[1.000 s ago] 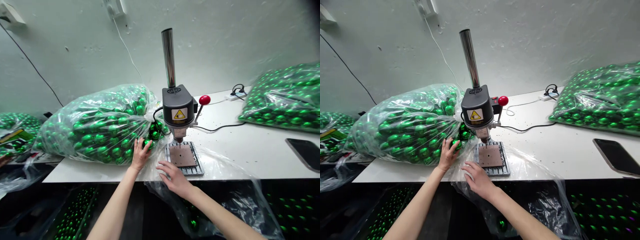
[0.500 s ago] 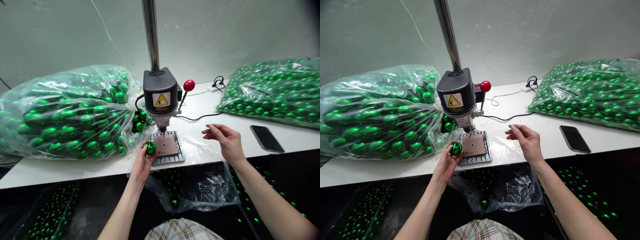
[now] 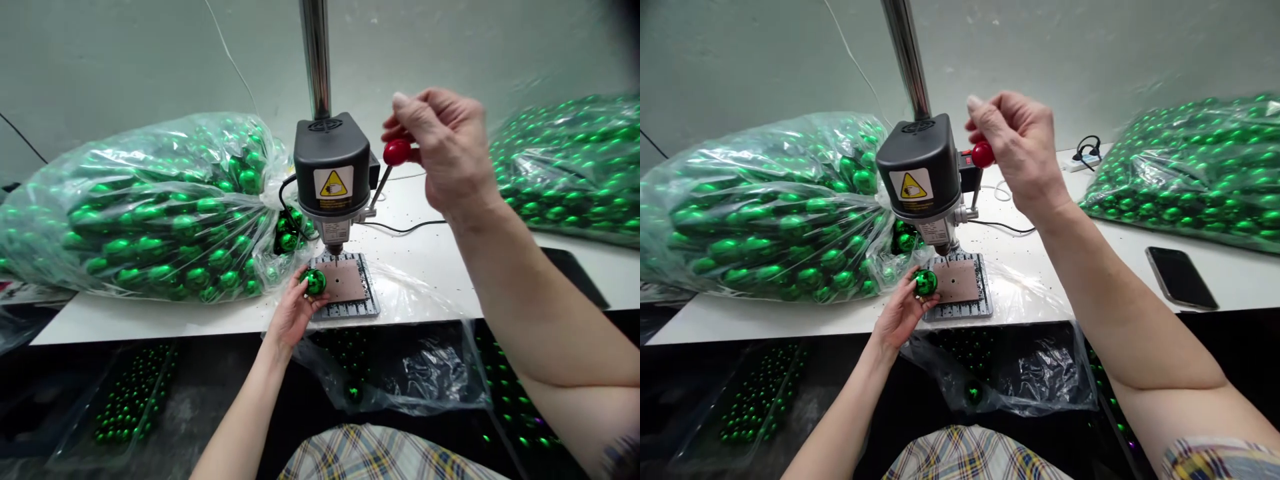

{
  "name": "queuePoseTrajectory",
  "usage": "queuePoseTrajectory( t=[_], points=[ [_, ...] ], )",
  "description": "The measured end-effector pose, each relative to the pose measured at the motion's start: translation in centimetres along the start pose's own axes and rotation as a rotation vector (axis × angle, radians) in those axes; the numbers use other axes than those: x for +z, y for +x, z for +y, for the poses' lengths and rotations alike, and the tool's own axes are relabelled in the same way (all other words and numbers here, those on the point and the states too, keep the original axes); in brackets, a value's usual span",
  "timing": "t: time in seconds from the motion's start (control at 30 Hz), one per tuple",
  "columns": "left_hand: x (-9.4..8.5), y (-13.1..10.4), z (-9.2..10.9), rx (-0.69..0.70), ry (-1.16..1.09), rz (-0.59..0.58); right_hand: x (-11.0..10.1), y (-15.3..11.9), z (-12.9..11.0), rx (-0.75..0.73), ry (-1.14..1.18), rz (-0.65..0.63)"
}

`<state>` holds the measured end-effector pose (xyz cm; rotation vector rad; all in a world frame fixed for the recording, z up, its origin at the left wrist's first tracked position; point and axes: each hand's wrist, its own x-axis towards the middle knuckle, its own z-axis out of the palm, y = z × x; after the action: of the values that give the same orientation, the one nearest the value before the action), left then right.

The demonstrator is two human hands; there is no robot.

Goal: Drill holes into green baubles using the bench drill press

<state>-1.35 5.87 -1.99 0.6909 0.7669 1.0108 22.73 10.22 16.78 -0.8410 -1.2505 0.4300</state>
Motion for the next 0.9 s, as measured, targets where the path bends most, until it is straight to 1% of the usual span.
queuePoseTrajectory(
  t=[0.07, 0.13, 0.23, 0.33, 0.4, 0.43, 0.5, 0.53, 0.6, 0.67, 0.7, 0.73, 0.77, 0.8, 0.83, 0.87, 0.9],
  points=[
    [0.0, -0.1, 0.0, -0.015, -0.009, -0.017, 1.0, 0.1, 0.6, -0.022, 0.033, -0.002],
    [-0.3, -0.2, -0.2, -0.015, -0.015, -0.009, 1.5, 0.0, 1.0, -0.021, 0.071, 0.036],
    [-0.7, 0.0, -0.6, -0.001, -0.037, 0.014, 1.8, 0.0, 0.9, 0.077, 0.131, 0.079],
    [-0.9, 0.4, -1.1, 0.031, -0.043, 0.032, 2.2, 0.5, 0.6, 0.154, 0.106, 0.026],
    [-0.8, 0.8, -1.2, 0.066, -0.009, 0.081, 2.5, 0.9, 0.6, 0.156, 0.080, -0.016],
    [-0.8, 0.9, -1.2, 0.087, 0.003, 0.119, 2.6, 1.0, 0.5, 0.130, 0.061, -0.029],
    [-0.7, 1.1, -0.9, 0.115, -0.009, 0.183, 2.4, 0.8, 0.5, -0.012, 0.003, -0.008],
    [-0.6, 1.1, -0.6, 0.116, -0.032, 0.196, 2.1, 0.3, 0.6, -0.119, -0.026, 0.046],
    [-0.5, 0.9, -0.1, 0.091, -0.087, 0.179, 1.3, -1.8, 0.8, -0.372, -0.060, 0.238],
    [-0.2, 0.3, 0.2, 0.045, -0.134, 0.140, 0.3, -5.5, 1.5, -0.589, -0.094, 0.406],
    [-0.1, -0.1, 0.2, 0.020, -0.149, 0.119, 0.0, -7.8, 2.0, -0.675, -0.181, 0.346],
    [0.1, -0.6, 0.1, -0.004, -0.159, 0.097, -0.3, -10.2, 2.6, -0.712, -0.303, 0.163],
    [0.3, -1.0, -0.2, -0.027, -0.166, 0.075, -0.4, -12.7, 3.3, -0.688, -0.339, 0.018],
    [0.6, -1.4, -0.5, -0.053, -0.174, 0.055, -0.3, -14.9, 4.1, -0.621, -0.372, -0.111],
    [0.9, -1.7, -0.8, -0.079, -0.186, 0.041, -0.1, -16.9, 4.8, -0.478, -0.417, -0.226],
    [1.2, -2.0, -1.2, -0.108, -0.201, 0.030, 0.2, -18.5, 5.5, -0.354, -0.437, -0.270],
    [1.5, -2.2, -1.7, -0.140, -0.220, 0.024, 0.6, -19.7, 6.1, -0.263, -0.424, -0.312]
  ],
)
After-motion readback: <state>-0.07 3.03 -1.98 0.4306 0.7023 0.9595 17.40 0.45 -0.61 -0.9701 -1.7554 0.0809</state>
